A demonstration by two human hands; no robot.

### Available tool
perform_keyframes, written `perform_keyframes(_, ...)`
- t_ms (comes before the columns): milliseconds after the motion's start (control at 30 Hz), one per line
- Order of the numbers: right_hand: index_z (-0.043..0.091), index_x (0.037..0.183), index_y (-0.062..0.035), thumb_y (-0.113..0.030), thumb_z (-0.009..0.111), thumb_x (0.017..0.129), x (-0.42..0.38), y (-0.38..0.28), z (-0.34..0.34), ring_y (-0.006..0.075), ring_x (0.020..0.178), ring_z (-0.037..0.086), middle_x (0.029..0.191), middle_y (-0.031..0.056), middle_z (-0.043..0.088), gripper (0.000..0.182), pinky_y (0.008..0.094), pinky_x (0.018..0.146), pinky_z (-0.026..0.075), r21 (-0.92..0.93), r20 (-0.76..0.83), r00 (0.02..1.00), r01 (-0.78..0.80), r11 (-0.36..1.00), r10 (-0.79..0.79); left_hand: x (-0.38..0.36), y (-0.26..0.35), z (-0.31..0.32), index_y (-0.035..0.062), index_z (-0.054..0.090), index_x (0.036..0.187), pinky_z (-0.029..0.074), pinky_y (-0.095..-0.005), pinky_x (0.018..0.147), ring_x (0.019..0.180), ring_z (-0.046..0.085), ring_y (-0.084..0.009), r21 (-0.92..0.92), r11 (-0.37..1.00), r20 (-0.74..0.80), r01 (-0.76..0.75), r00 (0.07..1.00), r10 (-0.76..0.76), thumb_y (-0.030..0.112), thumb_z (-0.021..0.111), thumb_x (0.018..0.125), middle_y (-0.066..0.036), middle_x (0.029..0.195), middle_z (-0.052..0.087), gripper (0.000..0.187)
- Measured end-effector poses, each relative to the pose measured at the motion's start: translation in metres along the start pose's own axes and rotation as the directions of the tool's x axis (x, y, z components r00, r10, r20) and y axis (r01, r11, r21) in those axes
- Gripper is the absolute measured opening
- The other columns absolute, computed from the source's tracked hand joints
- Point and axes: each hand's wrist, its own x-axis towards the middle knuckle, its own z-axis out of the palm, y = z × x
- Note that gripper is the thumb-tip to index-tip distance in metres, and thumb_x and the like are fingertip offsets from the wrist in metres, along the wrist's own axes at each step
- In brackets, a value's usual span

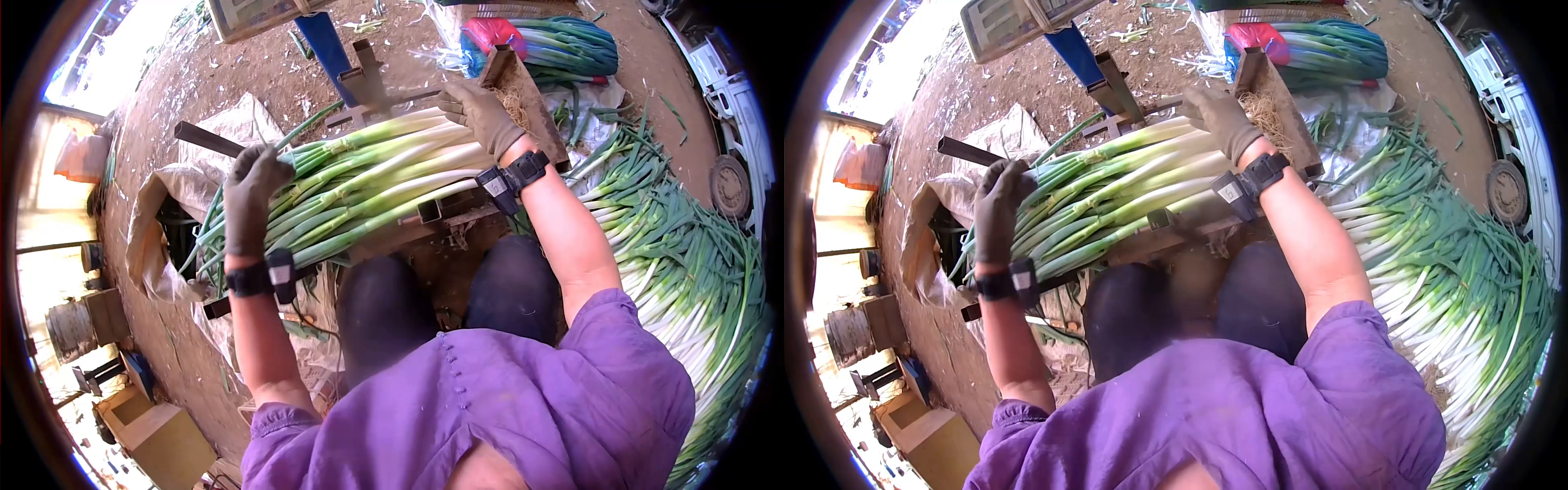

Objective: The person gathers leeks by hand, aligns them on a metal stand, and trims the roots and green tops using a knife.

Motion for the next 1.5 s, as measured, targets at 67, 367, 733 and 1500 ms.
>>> perform_keyframes(67, 0.059, 0.124, -0.0034, -0.028, 0.064, 0.099, -0.011, -0.014, 0.004, 0.0204, 0.106, 0.066, 0.116, 0.0095, 0.065, 0.035, 0.0334, 0.094, 0.053, 0.174, -0.019, 0.999, 0.034, 0.984, -0.031, -0.046, 0.037, -0.004, -0.0022, 0.061, 0.130, 0.056, -0.0286, 0.085, 0.092, 0.071, -0.0159, 0.364, 0.918, 0.232, 0.157, 0.939, -0.253, 0.013, 0.068, 0.096, -0.011, 0.104, 0.074, 0.038)
perform_keyframes(367, 0.062, 0.120, -0.0019, -0.023, 0.064, 0.100, -0.086, -0.075, 0.096, 0.0194, 0.101, 0.068, 0.112, 0.0067, 0.068, 0.030, 0.0307, 0.089, 0.056, 0.257, -0.055, 0.899, 0.434, 0.864, -0.435, -0.177, -0.003, 0.170, 0.0002, 0.056, 0.131, 0.050, -0.0239, 0.089, 0.102, 0.064, -0.0108, 0.076, 0.994, 0.531, 0.081, 0.841, -0.109, 0.029, 0.069, 0.097, -0.006, 0.115, 0.068, 0.047)
perform_keyframes(733, 0.060, 0.120, -0.0070, -0.015, 0.060, 0.089, -0.139, -0.074, 0.075, 0.0295, 0.099, 0.064, 0.114, 0.0105, 0.063, 0.031, 0.0424, 0.086, 0.051, -0.866, 0.468, 0.314, 0.350, -0.357, -0.826, -0.220, -0.010, 0.210, 0.0067, 0.066, 0.107, 0.052, -0.0221, 0.066, 0.073, 0.062, -0.0065, -0.082, 0.939, 0.462, 0.334, 0.848, -0.261, 0.033, 0.065, 0.100, 0.001, 0.091, 0.068, 0.027)
perform_keyframes(1500, 0.068, 0.116, -0.0083, -0.034, 0.055, 0.097, -0.161, -0.045, 0.055, 0.0383, 0.104, 0.065, 0.111, 0.0182, 0.070, 0.034, 0.0461, 0.092, 0.051, -0.828, 0.530, 0.834, 0.548, 0.119, -0.153, -0.030, -0.049, 0.060, -0.0079, 0.045, 0.141, 0.053, -0.0352, 0.099, 0.119, 0.062, -0.0305, 0.102, 0.995, 0.301, 0.010, 0.953, -0.041, 0.029, 0.048, 0.107, -0.021, 0.137, 0.058, 0.050)
